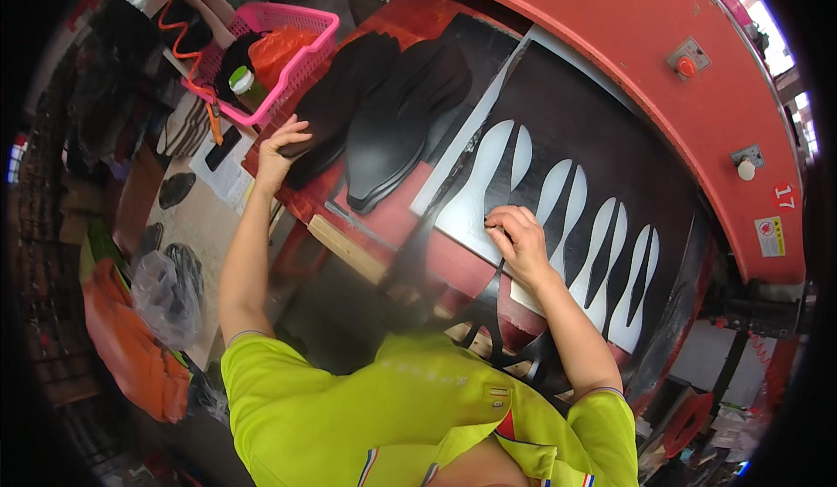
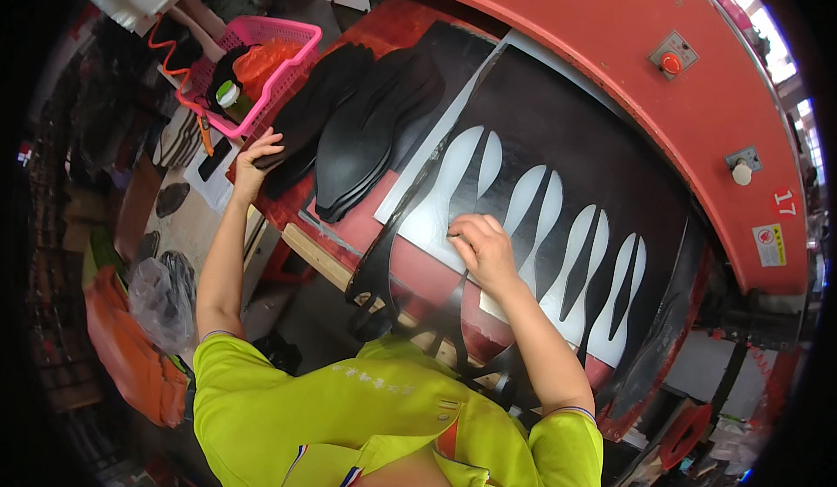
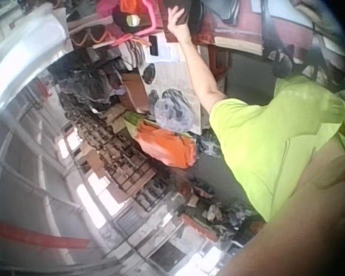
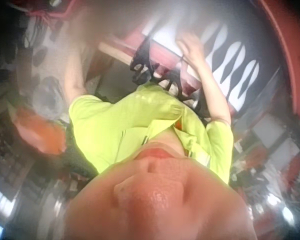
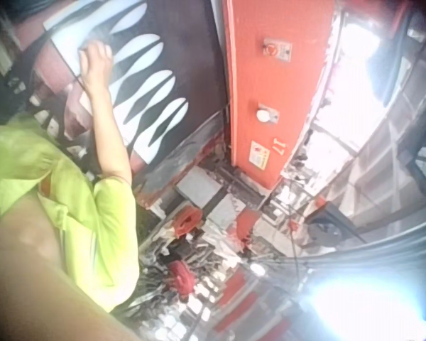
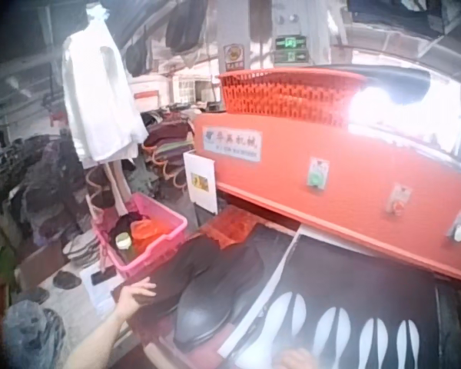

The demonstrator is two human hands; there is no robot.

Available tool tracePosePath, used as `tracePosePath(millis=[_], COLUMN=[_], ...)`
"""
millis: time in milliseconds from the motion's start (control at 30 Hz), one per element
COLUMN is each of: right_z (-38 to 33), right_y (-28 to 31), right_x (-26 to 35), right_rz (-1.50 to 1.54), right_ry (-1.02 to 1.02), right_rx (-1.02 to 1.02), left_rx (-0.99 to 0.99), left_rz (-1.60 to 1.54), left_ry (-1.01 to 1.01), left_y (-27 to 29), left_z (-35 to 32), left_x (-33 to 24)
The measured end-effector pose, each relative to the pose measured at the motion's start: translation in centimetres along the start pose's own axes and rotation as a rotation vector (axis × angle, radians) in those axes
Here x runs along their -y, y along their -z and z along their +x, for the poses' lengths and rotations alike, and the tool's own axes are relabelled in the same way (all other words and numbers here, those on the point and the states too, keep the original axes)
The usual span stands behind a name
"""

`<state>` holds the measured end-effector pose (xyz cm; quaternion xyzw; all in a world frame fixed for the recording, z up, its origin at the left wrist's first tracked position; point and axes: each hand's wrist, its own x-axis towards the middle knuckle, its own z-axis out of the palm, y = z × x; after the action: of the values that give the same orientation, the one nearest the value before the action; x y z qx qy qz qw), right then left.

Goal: The person places black shoe sole pieces onto a red cutting machine, presses them through the blade, and removes the trimmed pieces. The person repeats this process for multiple sole pieces, stacking the finished pieces on the machine surface.

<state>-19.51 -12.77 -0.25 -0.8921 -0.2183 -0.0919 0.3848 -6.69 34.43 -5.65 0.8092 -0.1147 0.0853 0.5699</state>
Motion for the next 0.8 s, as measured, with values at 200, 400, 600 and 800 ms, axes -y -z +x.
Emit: tracePosePath(millis=[200,400,600,800], right_z=[-0.1,-0.7,-8.9,-27.6], right_y=[-0.1,1.6,11.1,19.3], right_x=[-0.3,0.1,1.1,1.6], right_rz=[0.005,0.017,-0.089,-0.641], right_ry=[0.013,0.092,-0.135,-1.113], right_rx=[0.021,0.173,-0.020,-0.378], left_rx=[0.126,0.473,0.408,0.613], left_rz=[0.246,0.825,0.299,0.124], left_ry=[-0.097,-0.184,0.132,0.297], left_y=[1.5,2.8,-6.3,-14.4], left_z=[-4.2,-4.2,-6.0,-10.7], left_x=[-1.0,-8.1,-14.8,-15.5])
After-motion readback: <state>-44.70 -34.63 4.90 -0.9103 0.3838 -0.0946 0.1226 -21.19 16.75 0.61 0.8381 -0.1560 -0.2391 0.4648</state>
